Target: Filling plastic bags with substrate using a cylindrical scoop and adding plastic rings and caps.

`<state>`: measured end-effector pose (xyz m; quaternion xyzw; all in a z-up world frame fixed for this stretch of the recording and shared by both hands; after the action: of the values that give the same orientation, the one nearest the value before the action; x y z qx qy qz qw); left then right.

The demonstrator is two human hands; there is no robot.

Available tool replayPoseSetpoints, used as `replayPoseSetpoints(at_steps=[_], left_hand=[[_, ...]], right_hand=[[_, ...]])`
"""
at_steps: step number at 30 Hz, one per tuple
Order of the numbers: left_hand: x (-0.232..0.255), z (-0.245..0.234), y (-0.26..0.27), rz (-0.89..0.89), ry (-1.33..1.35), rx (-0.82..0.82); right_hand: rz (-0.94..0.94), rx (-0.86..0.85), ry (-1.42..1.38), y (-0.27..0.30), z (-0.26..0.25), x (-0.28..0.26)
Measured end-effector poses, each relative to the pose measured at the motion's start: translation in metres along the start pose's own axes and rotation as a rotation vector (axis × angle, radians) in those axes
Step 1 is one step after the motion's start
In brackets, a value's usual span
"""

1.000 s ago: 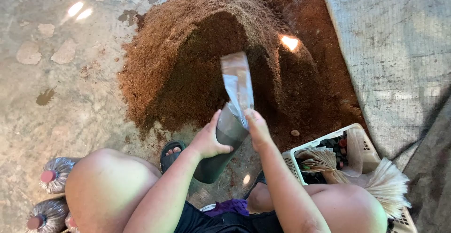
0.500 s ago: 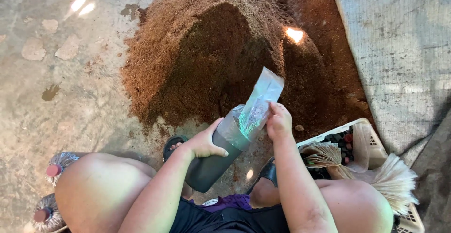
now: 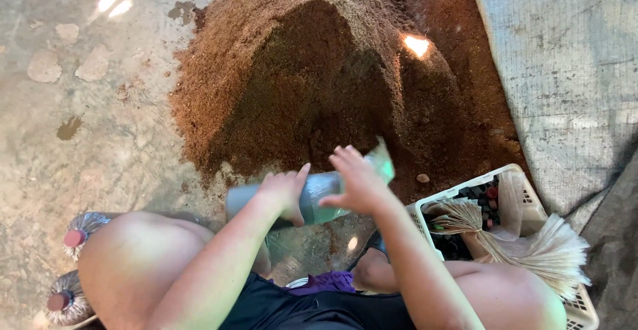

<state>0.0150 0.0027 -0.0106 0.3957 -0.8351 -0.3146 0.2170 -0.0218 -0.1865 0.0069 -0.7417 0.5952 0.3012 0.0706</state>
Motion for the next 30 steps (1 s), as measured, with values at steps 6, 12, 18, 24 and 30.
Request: replayPoseSetpoints(at_steps=[6, 12, 18, 24, 30], left_hand=[[0.024, -0.024, 0.008, 0.079, -0.467, 0.132], [0.038, -0.069, 0.037, 0.088, -0.666, 0.199], [0.014, -0.055, 0.009, -0.08, -0.328, 0.676], [0.026, 0.155, -0.124, -0.428, 1.312, 0.124], [0.028, 0.193, -0.126, -0.297, 0.977, -0.306]], right_hand=[[0.056, -0.224, 0.043, -0.006, 0.047, -0.01], [0.08, 0.063, -0.632, 0.006, 0.045, -0.021], [0.502, 0.223, -0.855, 0.0, 0.079, 0.027], [0.754, 0.2, -1.077, -0.011, 0.184, 0.117], [0.91, 0.054, -1.258, 0.038, 0.135, 0.032]])
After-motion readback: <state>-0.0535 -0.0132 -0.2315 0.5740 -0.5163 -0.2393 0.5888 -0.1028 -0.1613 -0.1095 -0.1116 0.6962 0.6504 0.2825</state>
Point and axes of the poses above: each hand's wrist, its own y-axis away from the middle knuckle, its own z-axis out of the palm, x = y × z, the point moved 2 cm from there along -y, towards the middle knuckle, and after that the axes turned 10 degrees about -y, right-handed, at the moved point
